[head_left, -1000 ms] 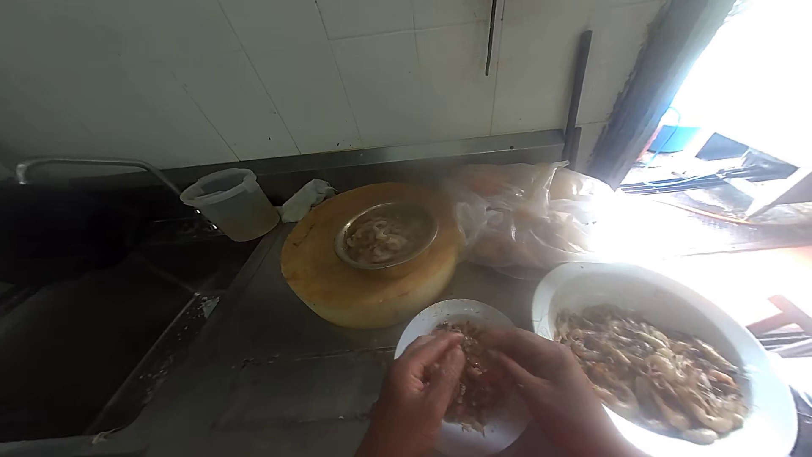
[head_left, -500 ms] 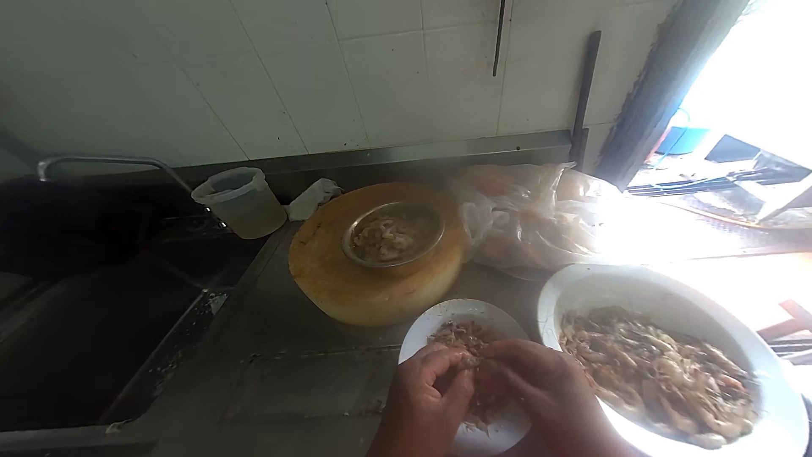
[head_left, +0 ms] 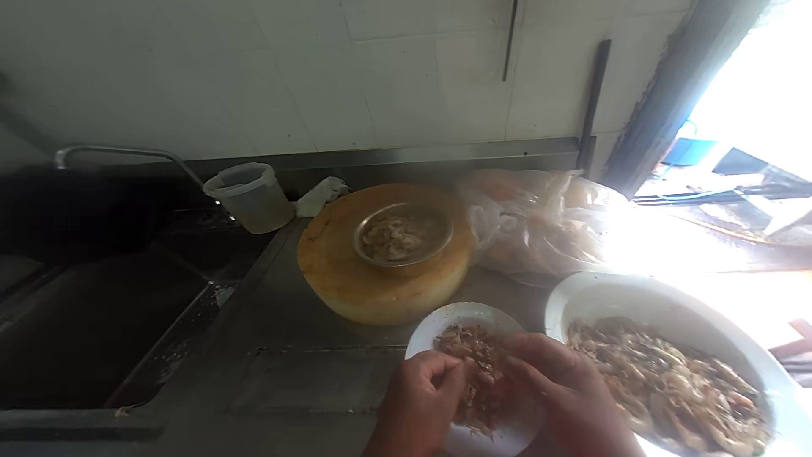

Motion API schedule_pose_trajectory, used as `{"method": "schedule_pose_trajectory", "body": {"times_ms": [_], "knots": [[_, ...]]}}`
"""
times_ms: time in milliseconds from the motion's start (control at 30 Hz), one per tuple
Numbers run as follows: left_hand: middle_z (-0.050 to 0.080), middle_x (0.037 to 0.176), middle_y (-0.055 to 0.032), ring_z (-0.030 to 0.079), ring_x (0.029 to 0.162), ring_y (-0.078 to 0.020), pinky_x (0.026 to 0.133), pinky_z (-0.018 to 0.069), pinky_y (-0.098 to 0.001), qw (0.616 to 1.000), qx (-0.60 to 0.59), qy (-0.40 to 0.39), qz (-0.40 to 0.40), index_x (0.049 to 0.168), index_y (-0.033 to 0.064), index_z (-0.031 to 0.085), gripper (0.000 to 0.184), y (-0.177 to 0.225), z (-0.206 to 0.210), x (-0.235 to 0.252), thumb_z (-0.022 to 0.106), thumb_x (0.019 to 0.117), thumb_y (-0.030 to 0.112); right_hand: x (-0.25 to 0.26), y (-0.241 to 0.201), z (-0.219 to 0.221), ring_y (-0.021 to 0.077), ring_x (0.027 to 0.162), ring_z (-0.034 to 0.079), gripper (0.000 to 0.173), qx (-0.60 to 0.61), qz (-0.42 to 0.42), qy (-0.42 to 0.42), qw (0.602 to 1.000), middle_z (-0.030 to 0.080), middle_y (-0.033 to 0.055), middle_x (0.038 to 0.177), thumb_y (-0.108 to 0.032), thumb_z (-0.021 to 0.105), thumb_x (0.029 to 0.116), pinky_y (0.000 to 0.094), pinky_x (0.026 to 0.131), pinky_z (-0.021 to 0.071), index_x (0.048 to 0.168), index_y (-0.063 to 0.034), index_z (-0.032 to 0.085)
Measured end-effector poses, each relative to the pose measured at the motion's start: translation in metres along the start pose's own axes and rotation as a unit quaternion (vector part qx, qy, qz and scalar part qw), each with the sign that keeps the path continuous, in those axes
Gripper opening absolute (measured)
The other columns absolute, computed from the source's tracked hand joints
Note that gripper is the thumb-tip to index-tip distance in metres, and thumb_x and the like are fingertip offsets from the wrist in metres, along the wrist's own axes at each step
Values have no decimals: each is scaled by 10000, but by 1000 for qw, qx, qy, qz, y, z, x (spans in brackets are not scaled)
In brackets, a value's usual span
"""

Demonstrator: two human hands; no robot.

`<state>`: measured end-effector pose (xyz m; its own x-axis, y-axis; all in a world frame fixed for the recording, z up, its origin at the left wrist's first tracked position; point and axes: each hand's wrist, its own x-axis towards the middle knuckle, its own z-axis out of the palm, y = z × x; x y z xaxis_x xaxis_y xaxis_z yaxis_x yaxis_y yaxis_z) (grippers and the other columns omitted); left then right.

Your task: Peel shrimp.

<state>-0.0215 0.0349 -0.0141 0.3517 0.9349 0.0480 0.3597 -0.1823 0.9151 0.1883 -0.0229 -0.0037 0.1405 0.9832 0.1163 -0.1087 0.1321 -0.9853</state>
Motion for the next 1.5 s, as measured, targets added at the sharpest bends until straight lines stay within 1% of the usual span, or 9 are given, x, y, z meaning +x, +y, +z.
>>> {"method": "schedule_pose_trajectory", "body": {"times_ms": [100,367,567,667,767,1000,1133,1300,1500], "knots": [[671,802,63,647,749,-47,699,570,-268,998,64,-15,-12,820,165,759,350,0,0,1,729,907,503,13,-13,3,253,839,750,217,-100,-73,2,992,750,110,1040,-49,676,962,405,732,673,1172,-17,722],[731,998,32,688,915,-65,821,590,-302,998,-58,27,12,1124,140,762,329,21,-21,4,600,1015,404,63,-69,38,111,678,718,123,-291,-179,-1,940,740,-57,846,-296,680,982,262,563,632,990,-205,763],[645,798,24,537,577,-87,507,450,-251,990,-128,43,-35,1120,146,758,288,18,-47,12,573,1035,350,111,-99,72,101,647,706,70,-313,-156,3,937,732,-50,815,-237,707,985,311,574,638,988,-179,745],[666,871,-15,583,597,-118,533,514,-289,986,-143,-20,-78,1196,137,721,277,14,-40,10,586,1017,301,164,-95,87,206,850,705,145,-529,-164,-40,832,723,45,936,-215,643,1001,455,759,606,990,-122,754],[677,1168,-82,705,842,-181,746,622,-358,963,-206,-91,-148,1328,74,627,349,21,-39,2,556,1002,177,187,-97,106,368,959,696,93,-695,-86,-102,707,702,152,1002,-134,658,954,604,751,577,996,-92,729],[695,1181,-188,710,1029,-294,925,601,-428,921,-372,-43,-111,1304,-27,617,344,13,-47,4,484,987,-25,138,-110,67,232,733,666,265,-647,-145,-40,748,653,19,754,-354,602,1020,526,616,547,836,-189,700],[701,1223,-202,699,1107,-303,974,583,-419,916,-392,0,-86,1297,-44,630,296,11,-39,9,535,1022,13,68,-63,40,140,869,701,200,-544,-65,-85,832,716,-21,951,-283,607,991,429,780,615,1123,-197,730],[689,1284,-166,662,1196,-283,1027,558,-429,928,-370,-12,-43,1339,-33,624,344,10,-6,11,455,1043,8,17,-4,45,17,841,716,209,-364,-46,-42,929,739,-88,942,-314,725,951,249,751,642,1096,-164,723],[575,1447,-28,556,1318,-145,1053,524,-358,994,65,20,90,1286,212,719,334,-3,6,18,554,1010,301,9,-2,11,13,833,713,171,-350,-20,16,936,741,-94,946,-311,679,981,234,727,632,1077,-183,738]]}}
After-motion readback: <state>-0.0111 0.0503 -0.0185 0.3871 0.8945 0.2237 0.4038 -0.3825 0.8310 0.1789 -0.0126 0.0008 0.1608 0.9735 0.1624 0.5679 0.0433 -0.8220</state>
